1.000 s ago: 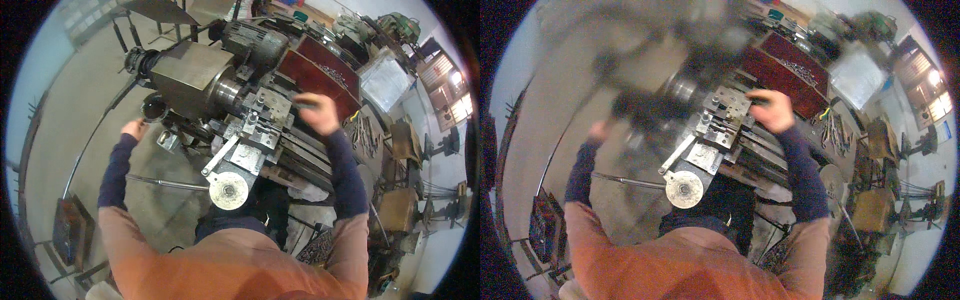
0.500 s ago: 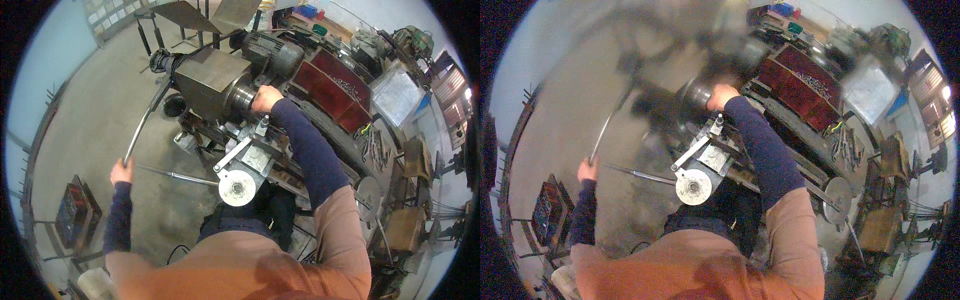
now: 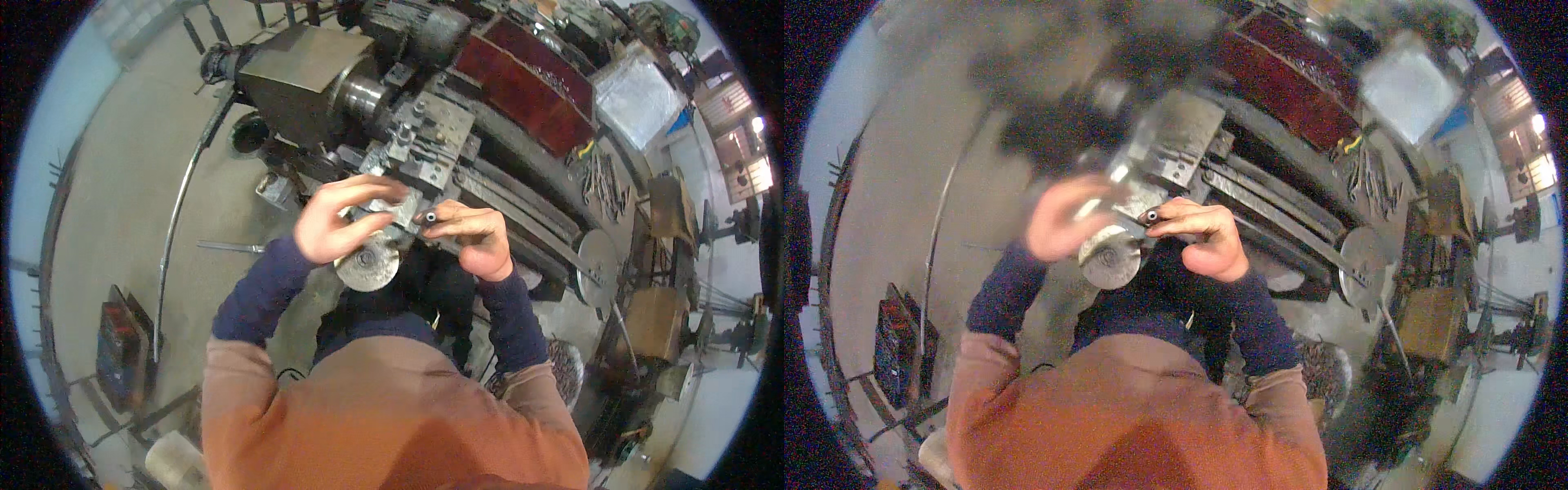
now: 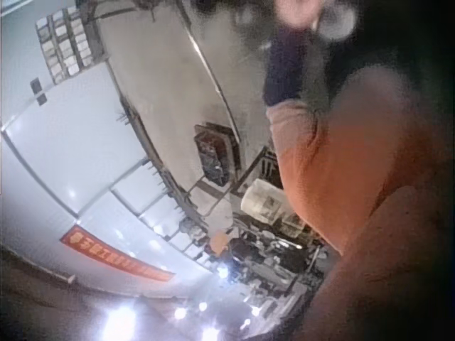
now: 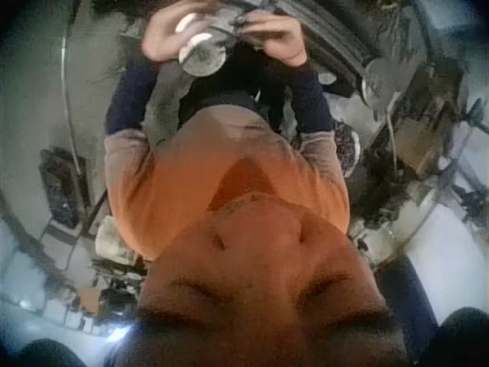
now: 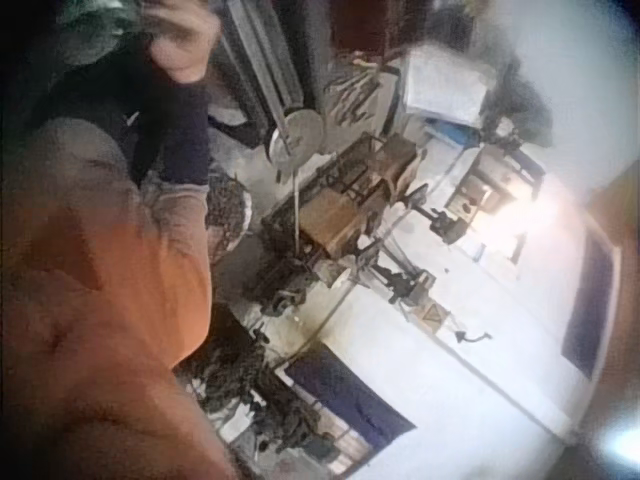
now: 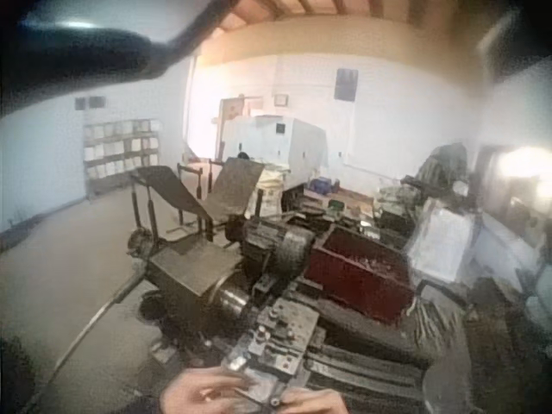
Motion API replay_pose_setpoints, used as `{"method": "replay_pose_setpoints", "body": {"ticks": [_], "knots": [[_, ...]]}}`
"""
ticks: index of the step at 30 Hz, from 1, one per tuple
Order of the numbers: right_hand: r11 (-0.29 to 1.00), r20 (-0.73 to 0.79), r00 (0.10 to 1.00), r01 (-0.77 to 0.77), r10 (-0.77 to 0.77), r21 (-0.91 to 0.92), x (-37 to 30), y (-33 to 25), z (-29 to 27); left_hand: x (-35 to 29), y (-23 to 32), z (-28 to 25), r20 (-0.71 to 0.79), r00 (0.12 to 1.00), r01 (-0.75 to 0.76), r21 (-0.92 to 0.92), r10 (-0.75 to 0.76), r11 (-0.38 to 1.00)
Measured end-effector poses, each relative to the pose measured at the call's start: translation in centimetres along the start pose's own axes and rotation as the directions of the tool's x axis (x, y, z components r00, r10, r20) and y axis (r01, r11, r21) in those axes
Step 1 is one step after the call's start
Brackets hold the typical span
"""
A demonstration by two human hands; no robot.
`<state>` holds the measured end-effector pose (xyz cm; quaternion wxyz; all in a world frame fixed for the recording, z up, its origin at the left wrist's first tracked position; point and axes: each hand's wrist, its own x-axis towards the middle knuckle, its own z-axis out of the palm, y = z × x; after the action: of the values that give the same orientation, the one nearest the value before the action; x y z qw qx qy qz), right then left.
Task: The person operates a metal turning machine, repeatedly loading small cylindrical metal pieces into the chuck, adjusting controls, and removing the finished pieces. The person places the finished pieces into a container filled with similar parts.
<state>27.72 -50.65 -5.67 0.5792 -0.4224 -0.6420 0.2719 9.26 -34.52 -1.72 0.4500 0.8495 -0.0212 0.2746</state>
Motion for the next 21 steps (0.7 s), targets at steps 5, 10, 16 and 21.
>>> {"method": "replay_pose_setpoints", "body": {"ticks": [5, 10, 16, 21], "knots": [[0.999, -0.09, 0.996, -0.025, 0.023, -0.025, -2.8, -0.6, -0.2, 1.8, -0.4, 4.8, 0.152, 0.988, 0.039, -0.285, 0.005, 0.958], [0.998, -0.083, 0.995, -0.061, 0.061, 0.001, -3.2, -0.5, 0.0, 1.4, -0.6, 5.5, 0.153, 0.987, 0.105, -0.358, -0.053, 0.928], [0.997, -0.067, 0.995, -0.066, 0.068, 0.031, -3.3, 0.1, 0.4, 0.8, -1.2, 5.2, 0.181, 0.983, 0.096, -0.35, -0.033, 0.932], [0.994, -0.086, 0.992, -0.091, 0.096, 0.065, -3.3, 0.1, 0.7, 0.7, -1.5, 5.4, 0.188, 0.982, 0.109, -0.403, -0.035, 0.909]]}}
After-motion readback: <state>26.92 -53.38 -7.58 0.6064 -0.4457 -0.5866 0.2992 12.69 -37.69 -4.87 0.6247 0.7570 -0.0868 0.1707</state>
